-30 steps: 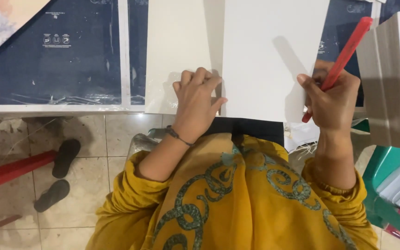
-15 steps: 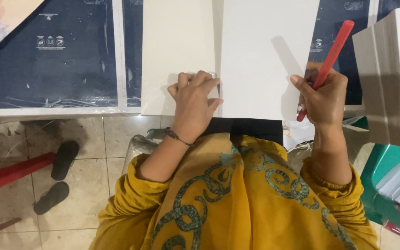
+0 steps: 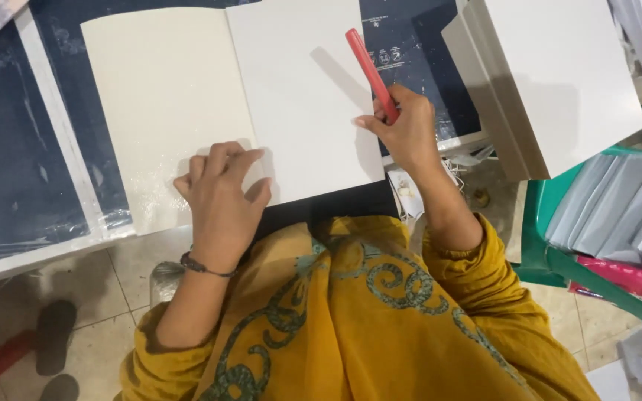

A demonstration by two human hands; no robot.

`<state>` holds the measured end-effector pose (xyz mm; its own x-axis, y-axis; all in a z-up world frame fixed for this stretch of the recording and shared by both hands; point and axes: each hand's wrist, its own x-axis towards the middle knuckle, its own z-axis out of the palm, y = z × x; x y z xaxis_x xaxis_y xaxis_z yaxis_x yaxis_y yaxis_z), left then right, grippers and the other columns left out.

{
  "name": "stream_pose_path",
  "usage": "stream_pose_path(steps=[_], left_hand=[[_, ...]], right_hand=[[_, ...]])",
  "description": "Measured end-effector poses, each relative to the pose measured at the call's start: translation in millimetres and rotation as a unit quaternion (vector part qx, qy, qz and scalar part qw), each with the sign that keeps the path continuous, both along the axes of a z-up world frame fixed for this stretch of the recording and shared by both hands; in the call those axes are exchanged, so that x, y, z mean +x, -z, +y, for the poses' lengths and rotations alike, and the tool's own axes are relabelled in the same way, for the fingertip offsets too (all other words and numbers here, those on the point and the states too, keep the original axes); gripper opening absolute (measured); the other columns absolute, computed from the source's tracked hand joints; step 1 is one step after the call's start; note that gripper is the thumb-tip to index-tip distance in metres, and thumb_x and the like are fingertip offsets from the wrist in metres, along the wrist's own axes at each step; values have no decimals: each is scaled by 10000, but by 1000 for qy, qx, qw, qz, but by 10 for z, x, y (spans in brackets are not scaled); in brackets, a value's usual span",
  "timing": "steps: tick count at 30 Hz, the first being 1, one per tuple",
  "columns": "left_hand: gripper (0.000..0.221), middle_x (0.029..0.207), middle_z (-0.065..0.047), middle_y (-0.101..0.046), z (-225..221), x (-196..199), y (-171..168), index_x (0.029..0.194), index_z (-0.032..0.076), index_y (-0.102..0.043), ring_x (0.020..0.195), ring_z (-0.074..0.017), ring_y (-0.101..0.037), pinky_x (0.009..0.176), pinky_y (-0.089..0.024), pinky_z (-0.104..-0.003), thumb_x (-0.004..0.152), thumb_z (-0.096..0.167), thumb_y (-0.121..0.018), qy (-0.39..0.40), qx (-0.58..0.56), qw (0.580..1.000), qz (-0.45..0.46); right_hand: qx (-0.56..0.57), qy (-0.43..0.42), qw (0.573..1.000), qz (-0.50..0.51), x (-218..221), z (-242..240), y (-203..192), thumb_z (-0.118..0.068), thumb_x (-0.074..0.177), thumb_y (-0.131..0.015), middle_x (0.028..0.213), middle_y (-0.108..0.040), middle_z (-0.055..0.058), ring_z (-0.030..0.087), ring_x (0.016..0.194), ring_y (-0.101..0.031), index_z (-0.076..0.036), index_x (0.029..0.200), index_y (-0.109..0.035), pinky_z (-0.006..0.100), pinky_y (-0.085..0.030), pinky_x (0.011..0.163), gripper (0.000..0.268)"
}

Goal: Folding printed invitation cards and assembling them into folders using a creasing tool

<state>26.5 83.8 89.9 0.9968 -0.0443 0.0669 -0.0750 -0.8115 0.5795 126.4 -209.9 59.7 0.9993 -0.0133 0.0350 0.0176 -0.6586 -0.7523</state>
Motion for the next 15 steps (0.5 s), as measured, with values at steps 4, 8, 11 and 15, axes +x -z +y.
stream_pose_path(steps=[4,8,11,15], left_hand=[[233,1077,-174,-642,-67,-298,-98,1178,17,-753,958,-362,-614,832,-477,-447,961,-9,-672,60,-166,982,-69],[253,942,-60,-829,144,-796,217,1126,131,-812,869,-247,-785,781,-573,-373,913,49,-700,50,-365,918,149],[508,1344,-326,-676,361,-967,448,1435,12,-481,1239,-450,-666,1037,-515,-558,948,34,-625,-29,-550,814,184],[623,1533,-227,-533,633,-894,906,1382,163,-452,1412,-479,-518,1201,-413,-581,845,-146,-516,-87,-732,676,18]], right_hand=[[-21,6,1000,11,-10,24,24,-135,790,-963,750,-696,82,202,663,-688,-27,917,-711,296,-564,636,302],[-41,-3,999,24,29,-3,75,-176,792,-958,760,-706,55,199,681,-695,-54,924,-709,300,-568,647,307],[-58,4,998,30,51,-7,64,-207,790,-954,757,-714,33,192,696,-706,-81,925,-707,297,-568,651,308],[-49,-10,999,16,34,126,-8,-165,786,-948,740,-714,74,244,695,-716,-47,916,-709,315,-565,651,296]])
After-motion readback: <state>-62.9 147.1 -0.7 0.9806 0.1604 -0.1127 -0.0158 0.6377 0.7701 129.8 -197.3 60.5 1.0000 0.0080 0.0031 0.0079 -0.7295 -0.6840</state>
